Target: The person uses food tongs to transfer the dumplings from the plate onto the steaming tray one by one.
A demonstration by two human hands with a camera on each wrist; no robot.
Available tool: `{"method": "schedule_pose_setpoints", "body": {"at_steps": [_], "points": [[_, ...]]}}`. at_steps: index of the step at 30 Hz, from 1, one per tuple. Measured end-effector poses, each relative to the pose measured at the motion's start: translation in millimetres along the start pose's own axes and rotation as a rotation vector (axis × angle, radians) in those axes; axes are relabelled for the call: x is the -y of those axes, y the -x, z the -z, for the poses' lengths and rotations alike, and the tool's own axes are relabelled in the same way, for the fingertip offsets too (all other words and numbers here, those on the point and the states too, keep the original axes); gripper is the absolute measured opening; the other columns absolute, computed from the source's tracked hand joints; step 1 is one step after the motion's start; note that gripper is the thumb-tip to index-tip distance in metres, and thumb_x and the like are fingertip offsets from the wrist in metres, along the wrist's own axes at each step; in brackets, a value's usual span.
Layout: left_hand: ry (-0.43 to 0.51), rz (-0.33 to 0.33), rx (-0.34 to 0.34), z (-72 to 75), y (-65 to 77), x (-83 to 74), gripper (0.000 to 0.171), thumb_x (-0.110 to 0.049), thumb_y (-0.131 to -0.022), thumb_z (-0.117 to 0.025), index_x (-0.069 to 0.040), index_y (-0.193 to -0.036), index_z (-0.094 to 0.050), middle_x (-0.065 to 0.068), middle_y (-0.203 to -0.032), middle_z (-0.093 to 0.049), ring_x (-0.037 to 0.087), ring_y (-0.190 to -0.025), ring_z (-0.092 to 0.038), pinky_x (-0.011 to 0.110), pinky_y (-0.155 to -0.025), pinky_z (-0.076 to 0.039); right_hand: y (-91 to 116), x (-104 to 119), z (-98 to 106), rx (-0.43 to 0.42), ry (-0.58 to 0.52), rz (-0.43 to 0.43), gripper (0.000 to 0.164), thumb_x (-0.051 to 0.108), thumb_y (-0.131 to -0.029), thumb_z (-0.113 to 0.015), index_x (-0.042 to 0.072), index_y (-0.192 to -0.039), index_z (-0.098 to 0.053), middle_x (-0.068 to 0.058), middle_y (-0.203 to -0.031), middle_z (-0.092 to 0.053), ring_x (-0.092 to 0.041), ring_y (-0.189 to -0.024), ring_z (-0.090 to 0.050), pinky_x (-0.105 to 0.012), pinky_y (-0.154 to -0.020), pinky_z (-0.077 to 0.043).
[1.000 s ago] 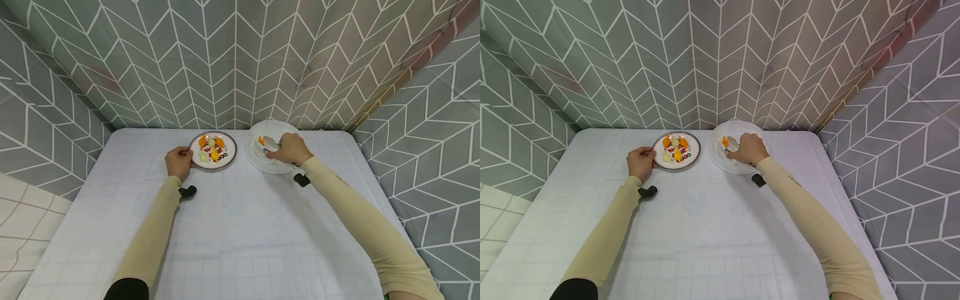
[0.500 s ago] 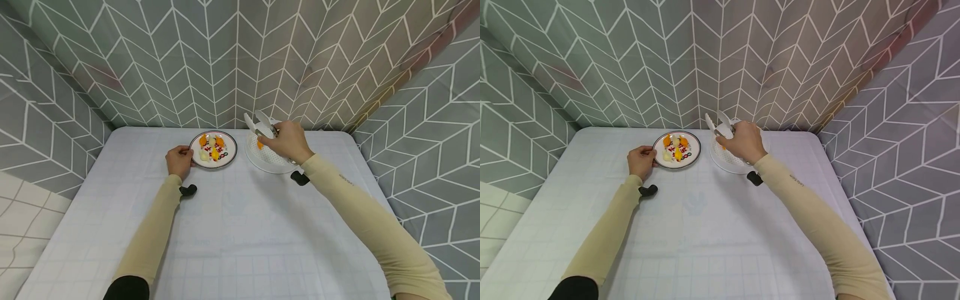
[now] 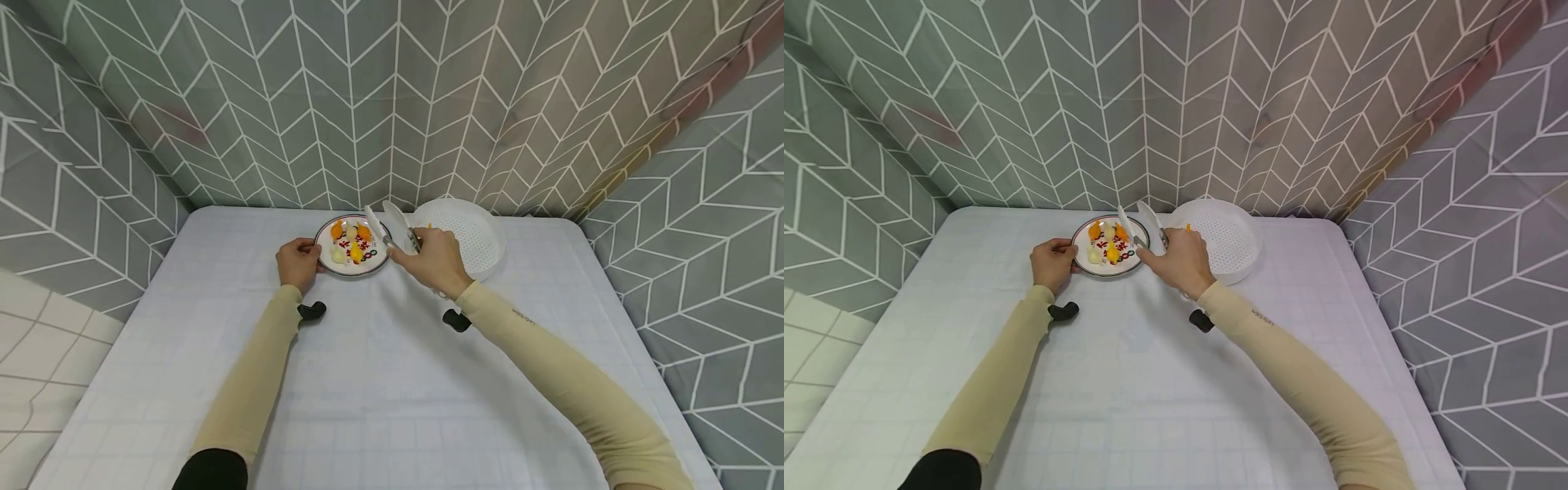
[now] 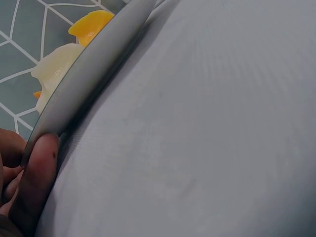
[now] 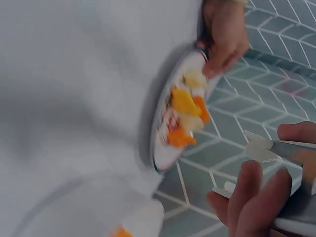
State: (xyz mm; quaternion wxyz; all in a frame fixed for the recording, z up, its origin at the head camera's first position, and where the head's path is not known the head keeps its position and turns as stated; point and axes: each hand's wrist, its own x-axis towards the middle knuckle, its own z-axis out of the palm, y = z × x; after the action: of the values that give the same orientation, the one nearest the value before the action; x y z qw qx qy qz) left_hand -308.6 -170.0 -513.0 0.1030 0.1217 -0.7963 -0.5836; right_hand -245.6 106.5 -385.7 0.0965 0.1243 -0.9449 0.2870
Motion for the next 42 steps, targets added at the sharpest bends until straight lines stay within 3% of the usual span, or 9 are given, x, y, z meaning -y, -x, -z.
{"method": "schedule_pose_setpoints", "body": {"at_steps": [4, 12, 19, 28, 42], "points": [[-0.015, 0.006, 0.000, -0.5, -0.5, -0.2, 0.026, -0.015, -0.096, -0.064, -0.002, -0.118, -0.068, 0.014, -0.098, -0.066, 0.015, -0.053, -0.063, 0.028, -0.049, -0.060, 8.0, 2.5, -19.3, 0.064, -0.034, -0.019, 0.041, 0.046, -0.081, -0.076, 0.009, -0.070, -0.061, 0.005, -0.053, -0.033, -0.012, -0.049, -0.037, -0.026, -0.042, -0.024], [0.003, 0.002, 0.000, -1.6, 1.8, 0.2, 0.026, -0.015, -0.095, -0.065, -0.001, -0.117, -0.068, 0.014, -0.097, -0.066, 0.015, -0.050, -0.063, 0.028, -0.048, -0.059, 17.5, 6.7, -39.7, 0.142, -0.063, -0.023, 0.036, 0.044, -0.080, -0.077, 0.010, -0.074, -0.067, 0.007, -0.049, -0.036, -0.008, -0.044, -0.037, -0.023, -0.038, -0.025], [-0.001, -0.033, -0.019, -1.5, 3.0, 0.3, 0.025, -0.013, -0.095, -0.065, 0.000, -0.116, -0.068, 0.014, -0.094, -0.066, 0.013, -0.048, -0.061, 0.028, -0.046, -0.058, 16.2, 7.5, -45.4, 0.167, -0.058, -0.042, 0.036, 0.042, -0.078, -0.079, 0.009, -0.070, -0.065, 0.007, -0.050, -0.034, -0.008, -0.045, -0.036, -0.022, -0.039, -0.022], [0.019, -0.040, -0.013, -0.9, 3.8, -0.7, 0.024, -0.011, -0.094, -0.065, 0.001, -0.115, -0.068, 0.014, -0.093, -0.065, 0.013, -0.049, -0.061, 0.030, -0.047, -0.059, 12.9, 6.3, -51.2, 0.228, -0.014, -0.064, 0.042, 0.044, -0.076, -0.080, 0.008, -0.065, -0.062, 0.007, -0.052, -0.035, -0.012, -0.051, -0.041, -0.024, -0.041, -0.027], [-0.005, -0.022, -0.009, -1.7, 1.2, 0.8, 0.026, -0.014, -0.095, -0.065, 0.000, -0.118, -0.067, 0.015, -0.098, -0.066, 0.013, -0.052, -0.062, 0.028, -0.049, -0.060, 8.0, 7.0, -51.2, 0.258, 0.003, -0.053, 0.037, 0.040, -0.078, -0.080, 0.007, -0.068, -0.066, 0.005, -0.050, -0.039, -0.010, -0.047, -0.041, -0.022, -0.039, -0.027]]}}
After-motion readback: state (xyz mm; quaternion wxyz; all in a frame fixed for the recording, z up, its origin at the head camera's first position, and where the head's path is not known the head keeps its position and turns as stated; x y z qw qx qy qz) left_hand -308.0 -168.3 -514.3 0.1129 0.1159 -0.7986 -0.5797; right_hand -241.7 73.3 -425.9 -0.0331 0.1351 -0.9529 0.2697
